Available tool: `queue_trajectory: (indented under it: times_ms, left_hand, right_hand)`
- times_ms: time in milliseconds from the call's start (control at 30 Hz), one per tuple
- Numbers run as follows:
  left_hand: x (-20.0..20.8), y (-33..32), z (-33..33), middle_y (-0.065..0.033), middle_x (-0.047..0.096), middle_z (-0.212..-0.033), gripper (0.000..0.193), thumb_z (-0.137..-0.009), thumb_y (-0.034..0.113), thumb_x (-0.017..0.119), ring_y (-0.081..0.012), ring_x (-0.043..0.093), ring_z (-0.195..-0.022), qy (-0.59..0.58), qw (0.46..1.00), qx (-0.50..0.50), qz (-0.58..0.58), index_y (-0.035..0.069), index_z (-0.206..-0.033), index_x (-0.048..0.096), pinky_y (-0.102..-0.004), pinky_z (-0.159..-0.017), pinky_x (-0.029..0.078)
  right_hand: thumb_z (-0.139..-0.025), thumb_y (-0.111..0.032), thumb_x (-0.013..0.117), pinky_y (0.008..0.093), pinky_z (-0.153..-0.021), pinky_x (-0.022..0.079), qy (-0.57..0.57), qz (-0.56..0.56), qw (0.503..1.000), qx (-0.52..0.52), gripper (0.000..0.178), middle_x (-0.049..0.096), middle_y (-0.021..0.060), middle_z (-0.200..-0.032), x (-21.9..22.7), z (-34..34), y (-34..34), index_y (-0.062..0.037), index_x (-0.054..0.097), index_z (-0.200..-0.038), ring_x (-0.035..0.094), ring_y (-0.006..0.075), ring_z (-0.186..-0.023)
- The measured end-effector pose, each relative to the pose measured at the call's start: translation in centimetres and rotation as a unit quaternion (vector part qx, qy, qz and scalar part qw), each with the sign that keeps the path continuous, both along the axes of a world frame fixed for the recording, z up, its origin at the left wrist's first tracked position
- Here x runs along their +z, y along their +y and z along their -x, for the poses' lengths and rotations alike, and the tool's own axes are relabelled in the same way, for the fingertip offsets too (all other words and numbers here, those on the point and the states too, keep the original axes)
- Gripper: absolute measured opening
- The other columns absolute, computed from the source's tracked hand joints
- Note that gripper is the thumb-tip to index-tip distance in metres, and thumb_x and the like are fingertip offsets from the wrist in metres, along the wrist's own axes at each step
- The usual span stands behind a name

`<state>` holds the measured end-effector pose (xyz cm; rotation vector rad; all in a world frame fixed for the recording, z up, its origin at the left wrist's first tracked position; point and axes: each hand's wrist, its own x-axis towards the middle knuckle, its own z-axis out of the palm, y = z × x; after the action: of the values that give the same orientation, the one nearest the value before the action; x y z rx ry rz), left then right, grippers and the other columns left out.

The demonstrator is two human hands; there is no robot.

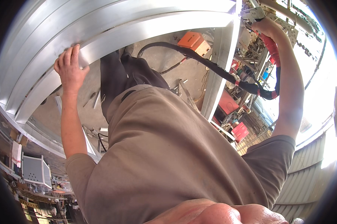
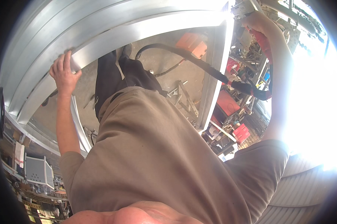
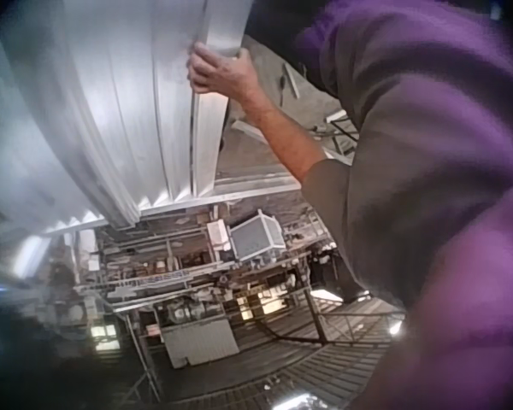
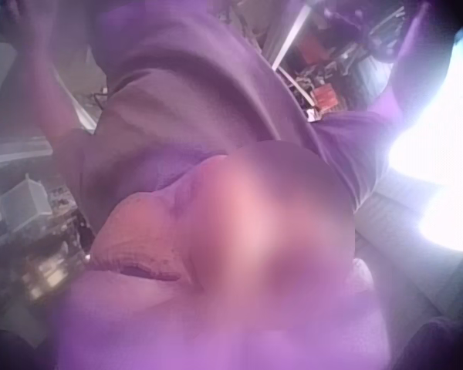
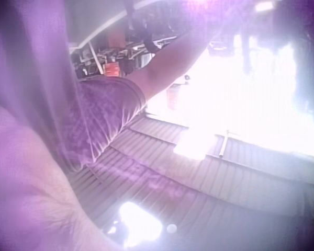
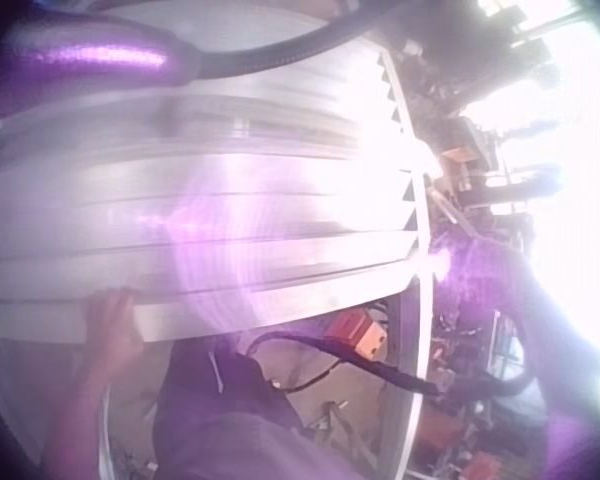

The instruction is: The person assembles a metal frame by placing long metal strips into a curved frame and securing them with a pneumatic nail gun. The person repeatedly picks up strips, aligns them, and fastens them in place.

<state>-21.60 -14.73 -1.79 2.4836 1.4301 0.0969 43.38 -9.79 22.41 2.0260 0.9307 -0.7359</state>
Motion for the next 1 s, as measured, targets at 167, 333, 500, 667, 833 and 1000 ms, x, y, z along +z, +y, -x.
queue_trajectory:
  times_ms: [167,333,500,667,833,1000]
  left_hand:
    - [-0.1,0.0,-0.1,-0.0021,0.055,-0.141,0.099,-0.064,0.027,0.091,-0.0259,0.051,-0.133,0.004,1.000,0.000,-0.002,0.024,-0.154,0.049,-0.0524,-0.116,0.032]
    - [0.4,0.2,-0.2,-0.0042,0.054,-0.142,0.098,-0.065,0.027,0.091,-0.0268,0.050,-0.134,-0.001,1.000,-0.005,-0.006,0.022,-0.154,0.049,-0.0529,-0.116,0.032]
    - [2.0,0.2,-0.7,-0.0071,0.049,-0.146,0.102,-0.066,0.036,0.094,-0.0307,0.046,-0.138,-0.014,1.000,-0.005,0.026,0.022,-0.156,0.047,-0.0540,-0.117,0.030]
    - [6.0,6.9,-1.6,-0.0140,0.049,-0.150,0.096,-0.077,0.066,0.083,-0.0368,0.048,-0.136,-0.112,0.989,-0.022,-0.091,0.019,-0.155,0.053,-0.0547,-0.114,0.036]
    - [9.1,26.5,-1.0,-0.0167,0.045,-0.161,0.098,-0.083,0.068,0.077,-0.0367,0.046,-0.145,-0.026,0.954,0.027,-0.296,0.015,-0.158,0.044,-0.0604,-0.115,0.037]
    - [9.9,34.7,1.4,-0.0159,0.048,-0.161,0.098,-0.082,0.054,0.085,-0.0344,0.047,-0.147,0.092,0.992,0.014,0.080,0.007,-0.157,0.044,-0.0476,-0.120,0.040]
  right_hand:
    - [-0.083,-0.037,0.079,0.0339,-0.067,0.056,0.046,-0.165,0.973,-0.156,0.041,0.072,0.0072,-0.084,5.7,0.7,-2.7,-0.0033,0.075,-0.107,0.068,0.0181,-0.071]
    - [-0.096,-0.024,0.074,0.0292,-0.072,0.053,0.031,-0.298,0.933,-0.202,0.025,0.072,0.0047,-0.086,8.2,1.4,-9.1,-0.0036,0.074,-0.111,0.066,0.0135,-0.076]
    - [-0.097,-0.016,0.072,0.0290,-0.081,0.055,0.156,-0.467,0.847,-0.198,0.027,0.073,0.0064,-0.098,6.0,5.7,-17.0,-0.0007,0.072,-0.120,0.070,0.0135,-0.089]
    - [-0.095,-0.009,0.073,0.0248,-0.070,0.052,0.219,-0.527,0.776,-0.269,0.024,0.069,-0.0005,-0.096,0.1,12.0,-23.7,-0.0024,0.069,-0.117,0.064,0.0077,-0.083]
    - [-0.093,-0.007,0.074,0.0270,-0.076,0.054,0.157,-0.495,0.797,-0.308,0.034,0.070,0.0007,-0.101,-3.8,19.1,-28.1,-0.0029,0.067,-0.126,0.064,0.0085,-0.090]
    - [-0.087,-0.010,0.075,0.0339,-0.093,0.055,0.154,-0.435,0.785,-0.414,0.077,0.074,0.0104,-0.119,-4.1,23.9,-29.7,-0.0137,0.046,-0.158,0.072,0.0195,-0.103]
